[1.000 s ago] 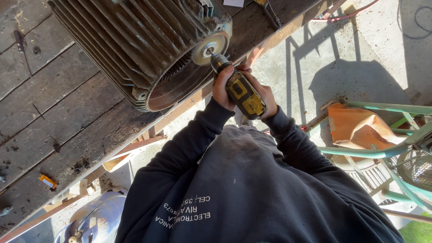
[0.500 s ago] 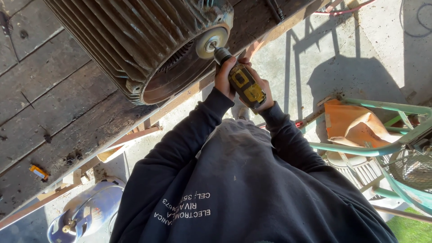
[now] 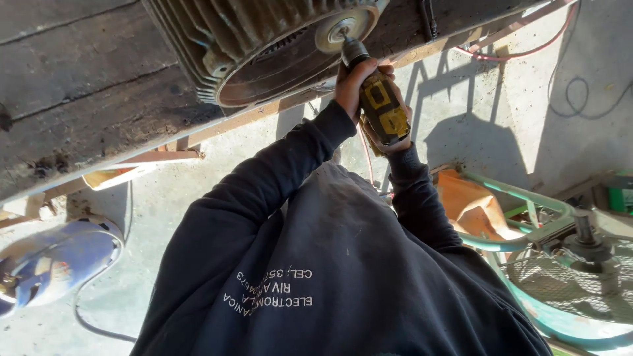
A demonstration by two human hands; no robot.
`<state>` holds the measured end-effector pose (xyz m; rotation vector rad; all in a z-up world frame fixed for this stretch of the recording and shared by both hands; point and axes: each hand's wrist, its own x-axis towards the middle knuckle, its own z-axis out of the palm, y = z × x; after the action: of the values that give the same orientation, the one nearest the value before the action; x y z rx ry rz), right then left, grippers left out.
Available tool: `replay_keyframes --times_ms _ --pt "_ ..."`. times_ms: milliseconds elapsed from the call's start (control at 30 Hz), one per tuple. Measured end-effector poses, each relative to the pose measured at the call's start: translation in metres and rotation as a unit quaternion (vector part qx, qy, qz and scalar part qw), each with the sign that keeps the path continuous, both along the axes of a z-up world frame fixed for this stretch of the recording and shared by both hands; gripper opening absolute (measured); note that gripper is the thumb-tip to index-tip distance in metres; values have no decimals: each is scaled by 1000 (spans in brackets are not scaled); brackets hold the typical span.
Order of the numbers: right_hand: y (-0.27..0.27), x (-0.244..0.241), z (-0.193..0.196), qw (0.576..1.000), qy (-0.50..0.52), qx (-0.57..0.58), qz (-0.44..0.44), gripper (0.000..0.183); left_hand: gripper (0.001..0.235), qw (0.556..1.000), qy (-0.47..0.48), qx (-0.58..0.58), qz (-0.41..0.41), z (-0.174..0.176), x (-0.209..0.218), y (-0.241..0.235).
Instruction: Cleaning the interior of a metal motor housing using a power drill with a wire brush attachment.
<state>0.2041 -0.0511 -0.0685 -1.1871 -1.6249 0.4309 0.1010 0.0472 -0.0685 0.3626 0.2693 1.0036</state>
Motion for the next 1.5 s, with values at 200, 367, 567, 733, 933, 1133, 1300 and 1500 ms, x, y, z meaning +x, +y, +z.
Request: replay_keyframes --times_ms 200,367,567,733,933,1133,1300,1500 --pt "-5 20 -16 1000 -16 7 12 75 43 999 -1 -33 4 -22 20 -7" --pt "-5 29 6 993 -110 37 6 82 46 997 -71 -11 -18 3 19 -8" --pt "-10 22 11 992 -128 13 6 80 58 996 -31 -83 -17 -31 31 -4" --pt "-9 15 39 985 -168 19 -28 76 46 995 -81 -46 23 14 21 -18" --pt "-19 46 -3 969 -244 22 -40 78 73 993 94 -62 37 1 25 -15" --pt "-20 66 -10 969 -245 20 -36 69 88 997 53 -16 59 29 26 -14" --pt "-6 73 5 965 -259 29 -17 58 68 989 88 0 119 13 47 10" --pt "-8 101 13 932 -358 12 -51 42 108 992 104 8 66 41 35 4"
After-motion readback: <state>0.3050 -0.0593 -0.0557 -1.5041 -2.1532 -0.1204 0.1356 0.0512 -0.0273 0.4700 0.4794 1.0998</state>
